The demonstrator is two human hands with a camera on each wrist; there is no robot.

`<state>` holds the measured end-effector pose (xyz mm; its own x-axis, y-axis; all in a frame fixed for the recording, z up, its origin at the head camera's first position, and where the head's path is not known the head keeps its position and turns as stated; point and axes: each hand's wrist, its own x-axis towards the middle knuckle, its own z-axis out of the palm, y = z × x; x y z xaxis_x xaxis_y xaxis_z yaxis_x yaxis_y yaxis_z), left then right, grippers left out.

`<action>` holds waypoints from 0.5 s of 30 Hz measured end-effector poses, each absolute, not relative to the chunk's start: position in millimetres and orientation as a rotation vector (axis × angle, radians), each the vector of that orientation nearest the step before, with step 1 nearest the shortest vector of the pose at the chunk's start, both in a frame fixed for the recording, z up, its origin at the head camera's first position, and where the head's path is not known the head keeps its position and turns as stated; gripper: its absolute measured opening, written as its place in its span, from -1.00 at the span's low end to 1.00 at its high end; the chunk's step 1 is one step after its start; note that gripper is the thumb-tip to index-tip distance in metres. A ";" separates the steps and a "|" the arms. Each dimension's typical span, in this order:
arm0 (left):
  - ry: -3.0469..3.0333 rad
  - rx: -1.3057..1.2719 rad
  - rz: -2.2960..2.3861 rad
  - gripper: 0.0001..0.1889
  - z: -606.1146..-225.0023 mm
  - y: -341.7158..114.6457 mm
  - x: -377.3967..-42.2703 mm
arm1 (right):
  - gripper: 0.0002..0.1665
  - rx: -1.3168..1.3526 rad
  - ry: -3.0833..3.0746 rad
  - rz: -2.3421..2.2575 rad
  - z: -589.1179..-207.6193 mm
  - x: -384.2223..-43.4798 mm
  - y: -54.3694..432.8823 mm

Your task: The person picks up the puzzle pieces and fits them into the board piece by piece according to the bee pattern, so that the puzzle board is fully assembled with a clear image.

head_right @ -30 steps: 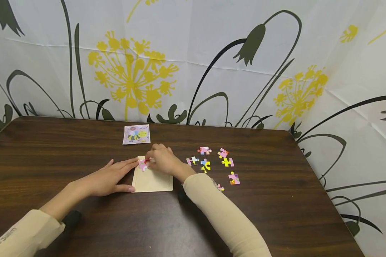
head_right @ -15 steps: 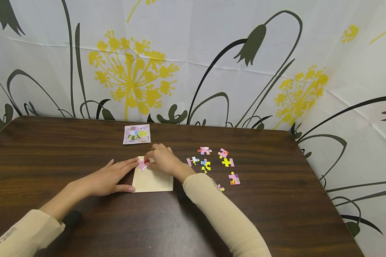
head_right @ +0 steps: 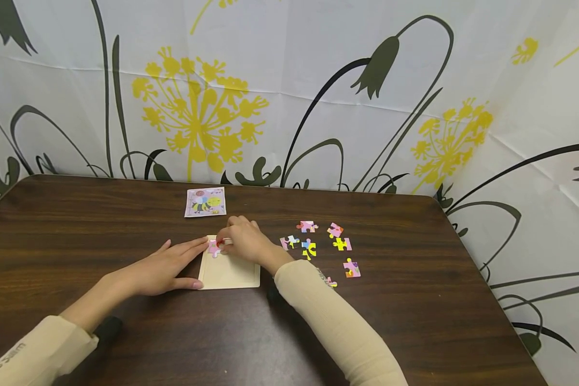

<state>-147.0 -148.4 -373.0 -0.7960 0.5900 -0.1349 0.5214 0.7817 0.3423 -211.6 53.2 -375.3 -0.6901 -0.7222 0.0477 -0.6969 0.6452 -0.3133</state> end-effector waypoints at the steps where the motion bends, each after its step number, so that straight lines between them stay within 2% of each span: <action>1: 2.742 0.871 0.425 -0.16 -372.7 -148.5 -147.0 | -0.76 -1.200 2.775 -0.475 -375.4 -211.7 53.4; 15: 2.736 0.862 0.428 -0.15 -370.6 -148.0 -146.7 | -0.74 -1.202 2.722 -0.504 -372.3 -211.6 56.6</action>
<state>-146.7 -148.0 -370.6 -0.7969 0.5880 -0.1386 0.5176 0.7829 0.3452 -211.6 56.6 -372.3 -0.6762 -0.7365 0.0212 -0.6952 0.6282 -0.3494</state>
